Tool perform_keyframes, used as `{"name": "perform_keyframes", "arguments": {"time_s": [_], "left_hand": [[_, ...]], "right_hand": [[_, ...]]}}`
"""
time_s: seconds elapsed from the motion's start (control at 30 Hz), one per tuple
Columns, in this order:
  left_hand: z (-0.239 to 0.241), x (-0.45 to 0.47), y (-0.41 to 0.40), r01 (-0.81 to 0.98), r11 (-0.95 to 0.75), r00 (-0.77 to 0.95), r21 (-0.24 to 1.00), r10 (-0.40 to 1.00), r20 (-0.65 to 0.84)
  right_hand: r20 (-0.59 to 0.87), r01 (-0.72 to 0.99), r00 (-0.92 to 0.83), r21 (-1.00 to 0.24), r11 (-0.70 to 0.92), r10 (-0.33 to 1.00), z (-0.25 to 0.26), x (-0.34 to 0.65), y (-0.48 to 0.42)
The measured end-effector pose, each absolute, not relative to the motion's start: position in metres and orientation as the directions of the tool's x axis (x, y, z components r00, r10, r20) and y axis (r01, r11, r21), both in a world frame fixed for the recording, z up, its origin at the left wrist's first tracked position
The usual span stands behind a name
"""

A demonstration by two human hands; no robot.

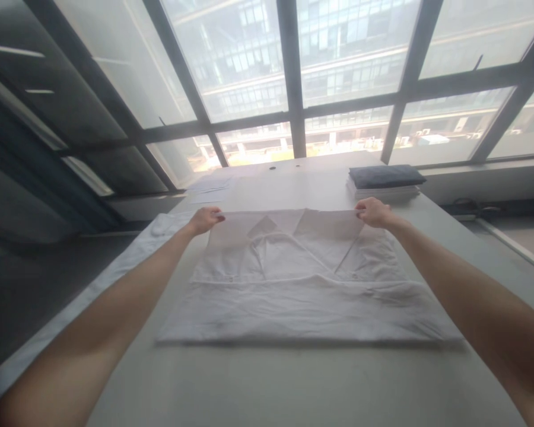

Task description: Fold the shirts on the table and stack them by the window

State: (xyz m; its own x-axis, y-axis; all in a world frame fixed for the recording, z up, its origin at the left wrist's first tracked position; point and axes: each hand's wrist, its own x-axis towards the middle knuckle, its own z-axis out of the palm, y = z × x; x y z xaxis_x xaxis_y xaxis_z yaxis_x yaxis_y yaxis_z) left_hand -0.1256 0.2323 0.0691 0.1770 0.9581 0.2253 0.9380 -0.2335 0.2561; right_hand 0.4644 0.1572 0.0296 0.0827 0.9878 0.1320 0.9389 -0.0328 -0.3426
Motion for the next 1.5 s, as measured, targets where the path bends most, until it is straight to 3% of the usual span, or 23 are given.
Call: {"name": "perform_keyframes", "arguments": {"time_s": [0.13,0.43,0.73,1.0,1.3,1.5], "left_hand": [[0.090,-0.136,0.199,0.868,-0.312,0.169,0.385,0.917,0.362],[0.079,-0.144,0.106,0.835,-0.438,0.213,0.334,0.816,0.538],[0.046,-0.151,0.042,0.754,-0.526,0.305,0.393,0.811,0.499],[0.024,-0.150,0.017,0.807,-0.510,0.392,0.299,0.840,0.375],[0.042,-0.147,0.017,0.909,-0.397,0.386,0.126,0.917,0.105],[0.057,-0.063,0.035,0.866,-0.474,0.436,0.161,0.872,0.222]], "right_hand": [[0.197,0.930,0.101,-0.367,-0.023,0.975,0.042,0.468,0.131],[0.366,0.948,-0.010,-0.293,0.125,0.930,0.030,0.464,0.073],[0.440,0.942,-0.224,-0.133,0.310,0.869,0.011,0.461,0.029],[0.379,0.925,-0.324,-0.066,0.375,0.867,-0.007,0.463,0.013],[0.324,0.924,-0.329,-0.082,0.373,0.887,-0.003,0.465,0.010],[0.305,0.963,-0.198,-0.116,0.243,0.931,0.016,0.434,0.017]]}}
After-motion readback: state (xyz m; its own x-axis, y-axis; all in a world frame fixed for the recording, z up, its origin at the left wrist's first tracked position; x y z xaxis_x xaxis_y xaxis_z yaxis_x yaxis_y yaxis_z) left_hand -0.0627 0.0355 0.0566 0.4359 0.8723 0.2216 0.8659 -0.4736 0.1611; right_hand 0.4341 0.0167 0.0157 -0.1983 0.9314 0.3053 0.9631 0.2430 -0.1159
